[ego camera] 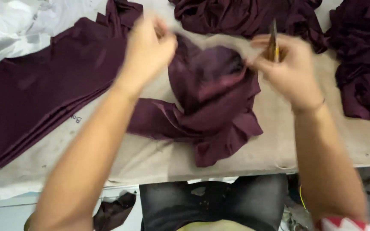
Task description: Trimming loose threads from purple garments using thread snips on a work table.
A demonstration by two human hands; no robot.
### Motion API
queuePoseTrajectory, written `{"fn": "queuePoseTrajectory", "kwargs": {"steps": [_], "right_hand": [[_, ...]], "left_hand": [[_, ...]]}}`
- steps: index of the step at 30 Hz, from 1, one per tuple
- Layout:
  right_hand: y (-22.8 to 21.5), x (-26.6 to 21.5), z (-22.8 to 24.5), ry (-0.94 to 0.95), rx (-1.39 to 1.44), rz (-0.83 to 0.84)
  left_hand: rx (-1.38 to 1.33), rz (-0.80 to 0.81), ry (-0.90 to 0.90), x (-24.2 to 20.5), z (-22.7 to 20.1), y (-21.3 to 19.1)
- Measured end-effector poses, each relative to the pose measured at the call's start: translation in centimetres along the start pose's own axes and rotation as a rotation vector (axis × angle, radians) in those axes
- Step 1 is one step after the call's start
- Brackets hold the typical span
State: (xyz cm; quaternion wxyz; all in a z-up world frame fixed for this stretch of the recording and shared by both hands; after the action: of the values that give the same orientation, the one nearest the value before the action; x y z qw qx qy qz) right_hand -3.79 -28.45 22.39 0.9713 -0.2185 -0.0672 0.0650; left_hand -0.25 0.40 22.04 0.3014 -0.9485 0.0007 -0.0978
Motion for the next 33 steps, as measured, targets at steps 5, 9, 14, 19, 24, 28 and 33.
{"fn": "queuePoseTrajectory", "kwargs": {"steps": [5, 9, 14, 19, 24, 28, 33], "right_hand": [[-4.6, 3.3, 7.7, -0.744, -0.442, -0.282], [-5.2, 5.9, 8.7, -0.723, -0.395, -0.293], [-3.8, 10.0, 8.1, -0.667, -0.280, -0.265], [-0.6, 9.3, 5.5, -0.082, 0.428, -0.102], [-4.6, 8.2, 3.5, -0.350, -0.060, -0.284], [-1.5, 1.7, 0.3, -0.294, -0.142, -0.124], [3.9, -4.3, -16.2, 0.116, 0.063, -0.154]], "left_hand": [[-0.006, 0.033, -0.001, 7.2, -2.7, -2.6], [-0.009, 0.068, -0.010, 10.9, -4.2, -3.6], [-0.015, 0.131, -0.080, 11.5, -2.4, -2.9], [-0.096, 0.051, 0.130, 12.2, -1.3, -1.0], [-0.355, -0.061, 0.285, 8.2, -0.8, -3.0], [0.109, 0.426, 0.206, -0.1, -1.8, 1.2], [0.089, -0.384, 0.260, -5.5, 17.0, -7.3]]}}
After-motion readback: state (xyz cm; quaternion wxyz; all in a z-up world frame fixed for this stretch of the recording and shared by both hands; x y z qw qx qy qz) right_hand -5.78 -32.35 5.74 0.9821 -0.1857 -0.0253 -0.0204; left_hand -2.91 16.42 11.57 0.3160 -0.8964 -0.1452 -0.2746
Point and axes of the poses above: each hand's wrist, its own x-axis towards the middle knuckle, its own y-axis out of the palm, z = x × y, the point moved 10 cm from there along x, towards the middle knuckle, and after that the axes turned 7 degrees about z, right-handed, at the moved point
